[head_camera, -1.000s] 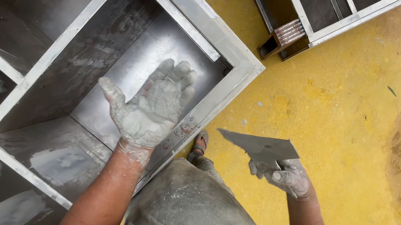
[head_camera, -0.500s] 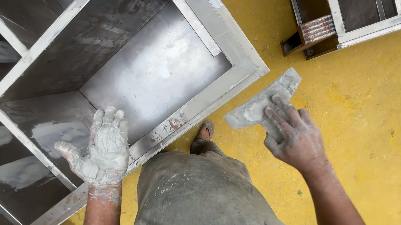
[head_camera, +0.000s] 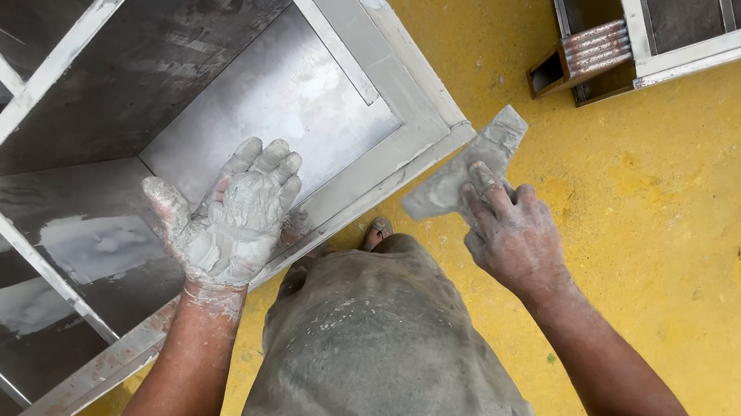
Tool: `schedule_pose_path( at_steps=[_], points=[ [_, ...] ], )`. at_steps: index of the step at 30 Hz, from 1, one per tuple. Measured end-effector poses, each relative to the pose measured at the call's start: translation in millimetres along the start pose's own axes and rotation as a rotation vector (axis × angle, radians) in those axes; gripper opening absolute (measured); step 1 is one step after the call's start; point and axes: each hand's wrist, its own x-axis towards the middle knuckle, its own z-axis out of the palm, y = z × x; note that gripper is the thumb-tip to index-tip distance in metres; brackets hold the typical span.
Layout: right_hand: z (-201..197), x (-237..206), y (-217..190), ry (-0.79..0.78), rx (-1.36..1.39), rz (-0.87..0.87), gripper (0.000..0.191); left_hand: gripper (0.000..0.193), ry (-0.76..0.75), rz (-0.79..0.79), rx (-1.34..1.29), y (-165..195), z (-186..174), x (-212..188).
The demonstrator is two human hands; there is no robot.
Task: The person applies patches of gray filler compound to the interior surfaces of stainless steel cabinet frames. They hold a flat trowel loaded with filler, spread it over spots and seams inside each compartment, and move between compartments of the cabinet applying filler to new areas.
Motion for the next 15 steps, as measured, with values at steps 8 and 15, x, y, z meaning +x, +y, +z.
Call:
schedule_pose_path(
  at_steps=[8, 15],
  points=[
    [-51.1, 24.2, 101.0, 0.042, 0.247, -0.256, 0.064, 0.124, 0.006, 0.266, 0.105, -8.1, 23.7, -16.9],
    [-39.2, 161.7, 159.8, -0.027, 0.263, -0.819, 0.062, 0.130, -0.059, 0.592, 0.148, -120.9, 54.5, 3.2]
  ],
)
